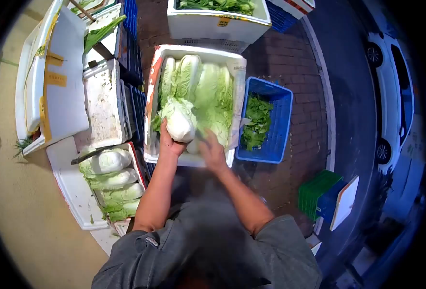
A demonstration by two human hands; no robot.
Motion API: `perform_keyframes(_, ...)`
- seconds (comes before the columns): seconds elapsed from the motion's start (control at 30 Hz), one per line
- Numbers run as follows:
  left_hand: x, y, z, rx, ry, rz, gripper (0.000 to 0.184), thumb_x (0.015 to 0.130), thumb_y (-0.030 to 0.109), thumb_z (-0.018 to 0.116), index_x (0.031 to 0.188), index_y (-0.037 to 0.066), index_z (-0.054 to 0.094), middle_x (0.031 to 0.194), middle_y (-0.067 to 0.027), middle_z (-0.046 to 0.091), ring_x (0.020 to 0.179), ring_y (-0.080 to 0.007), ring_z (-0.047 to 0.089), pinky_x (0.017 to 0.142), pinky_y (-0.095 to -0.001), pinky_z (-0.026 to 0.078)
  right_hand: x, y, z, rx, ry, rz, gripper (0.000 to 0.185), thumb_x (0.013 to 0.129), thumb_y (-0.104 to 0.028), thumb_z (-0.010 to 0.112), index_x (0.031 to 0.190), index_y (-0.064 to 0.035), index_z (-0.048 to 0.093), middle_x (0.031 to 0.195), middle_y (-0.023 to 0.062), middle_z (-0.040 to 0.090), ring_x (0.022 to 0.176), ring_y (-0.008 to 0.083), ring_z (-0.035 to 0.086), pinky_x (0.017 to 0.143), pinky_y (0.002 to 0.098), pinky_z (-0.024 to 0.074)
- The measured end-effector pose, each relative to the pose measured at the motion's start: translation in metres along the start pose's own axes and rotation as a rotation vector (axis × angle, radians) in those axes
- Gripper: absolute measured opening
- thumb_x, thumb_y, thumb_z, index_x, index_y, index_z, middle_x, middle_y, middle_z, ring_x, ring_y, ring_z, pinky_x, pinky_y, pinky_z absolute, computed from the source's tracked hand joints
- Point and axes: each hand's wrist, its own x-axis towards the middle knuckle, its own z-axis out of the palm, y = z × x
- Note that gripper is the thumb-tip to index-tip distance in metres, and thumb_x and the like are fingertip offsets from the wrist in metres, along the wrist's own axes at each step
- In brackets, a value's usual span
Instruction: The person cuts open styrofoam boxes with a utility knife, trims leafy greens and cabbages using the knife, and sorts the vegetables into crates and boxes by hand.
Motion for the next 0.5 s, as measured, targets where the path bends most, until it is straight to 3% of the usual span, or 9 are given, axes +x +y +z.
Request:
perform_keyframes(0.03, -0.001, -0.001, 0.007, -0.012, 0.014, 0.003, 0.052, 0.096, 0.051, 0.046, 0.134, 0.016, 0.057, 0.128, -0.005, 0.064, 0.119, -0.0292, 0.059, 0.101, -0.0519, 0.047, 0.0, 0.0, 0.0, -0.145, -0.051, -0.065, 0.06, 0.094, -0.012, 0.058, 0.147, 0.0026, 0.032, 0.093, 0.0098, 0.068, 0.077, 0.0172, 0.063, 0.073, 0.028, 0.0507)
perform_keyframes(0.17, 0.005, -0.01, 0.011, 0.042, 0.045, 0.035, 0.059, 0.098, 0.054, 0.041, 0.137, 0.012, 0.053, 0.133, -0.0127, 0.059, 0.119, -0.034, 0.058, 0.103, -0.0545, 0.046, 0.005, -0.043, 0.007, -0.222, -0.136, -0.093, 0.075, 0.091, -0.014, 0.064, 0.151, 0.0037, 0.022, 0.105, 0.0223, 0.069, 0.094, 0.0325, 0.069, 0.085, 0.0372, 0.0515)
perform_keyframes(0.27, 0.001, -0.018, 0.017, 0.121, 0.089, 0.059, 0.06, 0.098, 0.055, 0.039, 0.136, 0.01, 0.053, 0.131, -0.014, 0.06, 0.117, -0.0349, 0.059, 0.101, -0.0541, 0.046, 0.006, -0.042, 0.001, -0.321, -0.168, -0.077, 0.078, 0.091, -0.016, 0.066, 0.151, 0.0037, 0.02, 0.106, 0.0223, 0.069, 0.094, 0.0328, 0.069, 0.083, 0.0369, 0.0519)
perform_keyframes(0.5, -0.005, -0.029, 0.032, 0.142, 0.097, 0.031, 0.062, 0.097, 0.056, 0.036, 0.134, 0.01, 0.053, 0.128, -0.0141, 0.06, 0.115, -0.0348, 0.058, 0.101, -0.0536, 0.045, 0.006, -0.04, -0.004, -0.413, -0.094, -0.141, 0.078, 0.09, -0.018, 0.067, 0.15, 0.005, 0.024, 0.091, 0.0185, 0.069, 0.074, 0.0306, 0.07, 0.066, 0.0366, 0.0529)
